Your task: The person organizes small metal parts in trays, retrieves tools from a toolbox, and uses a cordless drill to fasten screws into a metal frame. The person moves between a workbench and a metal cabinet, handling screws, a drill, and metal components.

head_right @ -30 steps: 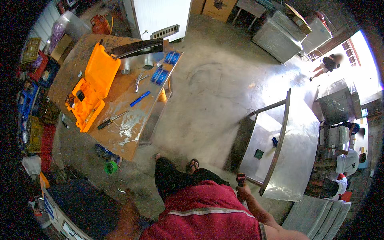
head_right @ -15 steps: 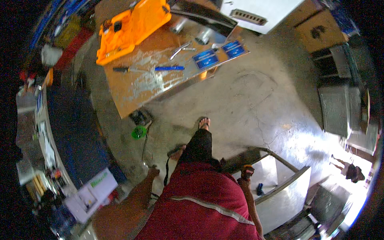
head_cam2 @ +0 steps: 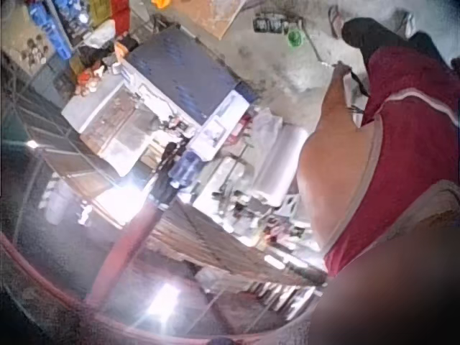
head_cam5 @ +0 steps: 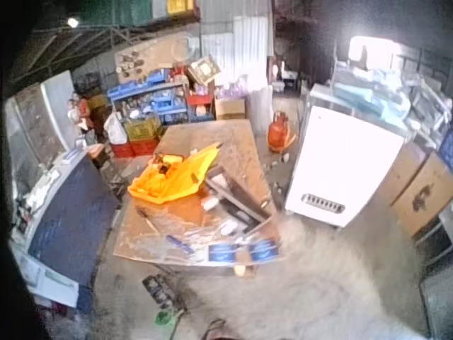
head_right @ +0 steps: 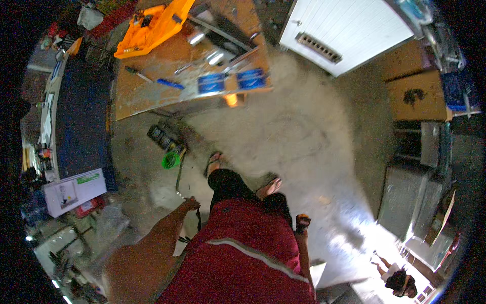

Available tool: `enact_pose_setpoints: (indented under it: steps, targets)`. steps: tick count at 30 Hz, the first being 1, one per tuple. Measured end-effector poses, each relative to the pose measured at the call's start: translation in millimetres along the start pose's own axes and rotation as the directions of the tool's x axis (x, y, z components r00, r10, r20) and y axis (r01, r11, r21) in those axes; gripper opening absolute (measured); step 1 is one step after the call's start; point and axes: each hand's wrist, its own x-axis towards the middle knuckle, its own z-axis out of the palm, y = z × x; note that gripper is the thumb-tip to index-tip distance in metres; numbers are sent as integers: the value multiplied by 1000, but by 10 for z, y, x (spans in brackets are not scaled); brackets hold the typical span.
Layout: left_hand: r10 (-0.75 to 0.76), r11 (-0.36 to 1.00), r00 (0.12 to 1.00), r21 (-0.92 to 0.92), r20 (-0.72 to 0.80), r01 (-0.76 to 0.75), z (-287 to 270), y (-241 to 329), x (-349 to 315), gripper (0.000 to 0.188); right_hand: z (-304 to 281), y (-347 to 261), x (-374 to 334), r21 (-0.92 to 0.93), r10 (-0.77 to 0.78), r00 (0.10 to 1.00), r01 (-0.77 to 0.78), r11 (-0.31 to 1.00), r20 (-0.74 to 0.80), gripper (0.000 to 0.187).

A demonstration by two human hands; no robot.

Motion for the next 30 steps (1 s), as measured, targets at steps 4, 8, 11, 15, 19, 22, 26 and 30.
enact_pose_setpoints:
  steps: [4,8,11,15,19,22,26,30]
  targets:
    - [-398,796,909,-541,-127,273,-910,685,602,22,-1157,42,627,38,-6,999,5,999,35,17]
    - [-856,116,513,-943,63,310,-1892,1304,1006,44,-2029,-237,1319,58,-135,990,132,989,50,18]
    - [-928,-163,295,-959,229,232,-2406,1513,1327,67,-2557,-443,2091,-9,-353,924,358,934,145,24]
    - [-954,-236,152,-961,257,145,-2907,1315,1864,59,-2972,-998,3316,-286,-233,965,258,923,118,46]
    - [-840,-477,245,-874,484,90,-3415,1210,2536,44,-3437,-2115,4127,-370,-244,950,302,879,196,49]
    - [-791,-535,304,-841,531,79,-3836,1291,2892,49,-3623,-3206,4518,-392,-303,909,399,829,284,51]
    - [-862,-200,358,-890,358,410,-4466,1414,3206,47,-3585,-4650,4916,-365,-414,814,561,743,408,54]
    - [-788,-558,231,-820,571,128,-5182,1893,3625,51,-3391,-6216,5272,-613,-499,734,670,418,461,63]
